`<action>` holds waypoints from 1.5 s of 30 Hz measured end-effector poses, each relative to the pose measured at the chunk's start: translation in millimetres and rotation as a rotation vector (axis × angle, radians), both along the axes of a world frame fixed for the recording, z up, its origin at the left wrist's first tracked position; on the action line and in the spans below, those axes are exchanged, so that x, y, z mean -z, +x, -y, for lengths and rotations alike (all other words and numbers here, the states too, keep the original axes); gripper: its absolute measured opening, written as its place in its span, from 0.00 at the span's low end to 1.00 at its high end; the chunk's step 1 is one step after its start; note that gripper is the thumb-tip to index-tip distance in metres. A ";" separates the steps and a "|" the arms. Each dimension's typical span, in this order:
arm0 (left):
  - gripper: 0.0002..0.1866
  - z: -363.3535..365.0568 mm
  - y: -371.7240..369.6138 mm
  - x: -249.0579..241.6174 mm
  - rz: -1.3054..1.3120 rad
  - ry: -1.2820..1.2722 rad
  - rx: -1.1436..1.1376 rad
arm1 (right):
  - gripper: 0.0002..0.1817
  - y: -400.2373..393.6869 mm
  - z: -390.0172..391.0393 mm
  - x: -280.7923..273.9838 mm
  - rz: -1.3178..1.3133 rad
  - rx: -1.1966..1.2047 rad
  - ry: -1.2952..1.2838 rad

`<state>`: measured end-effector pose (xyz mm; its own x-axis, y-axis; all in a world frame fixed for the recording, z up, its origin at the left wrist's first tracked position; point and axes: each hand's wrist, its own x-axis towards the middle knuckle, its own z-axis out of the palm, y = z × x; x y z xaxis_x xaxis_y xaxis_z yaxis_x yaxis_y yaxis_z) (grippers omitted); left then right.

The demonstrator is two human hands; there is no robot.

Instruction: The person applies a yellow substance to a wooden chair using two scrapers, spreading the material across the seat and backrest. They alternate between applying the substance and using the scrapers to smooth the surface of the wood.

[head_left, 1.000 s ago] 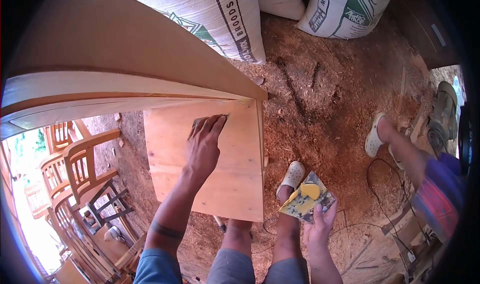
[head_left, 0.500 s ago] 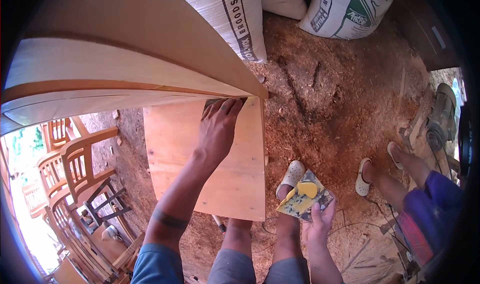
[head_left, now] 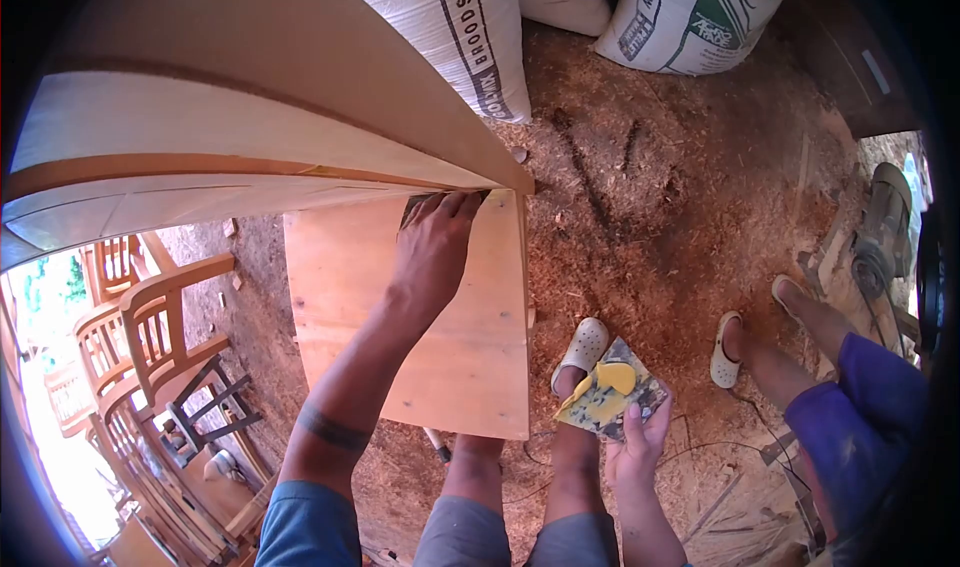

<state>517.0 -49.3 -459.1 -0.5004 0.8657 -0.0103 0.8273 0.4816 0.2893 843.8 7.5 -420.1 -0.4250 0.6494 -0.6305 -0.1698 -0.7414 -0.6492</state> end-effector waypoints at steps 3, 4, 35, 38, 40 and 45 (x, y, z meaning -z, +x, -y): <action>0.19 -0.2 0.3 11.4 -0.029 -0.009 -0.002 | 0.24 -1.9 0.5 -0.1 -0.016 0.003 0.002; 0.19 -1.2 0.7 9.2 -0.023 -0.013 -0.006 | 0.24 -2.1 0.7 1.3 -0.017 0.000 0.004; 0.31 2.6 36.4 -44.4 0.851 -0.040 0.088 | 0.25 -2.7 -4.0 -13.7 -0.035 0.144 0.028; 0.31 18.8 74.1 -109.6 1.376 0.134 -0.154 | 0.23 -16.4 -8.6 -48.9 -0.116 0.220 0.021; 0.30 29.5 95.8 -140.2 1.451 0.162 -0.183 | 0.22 -20.1 -6.8 -70.0 -0.168 0.261 0.054; 0.27 45.9 145.9 -218.1 1.061 0.331 0.047 | 0.21 -28.4 14.2 -132.6 -0.208 0.371 0.135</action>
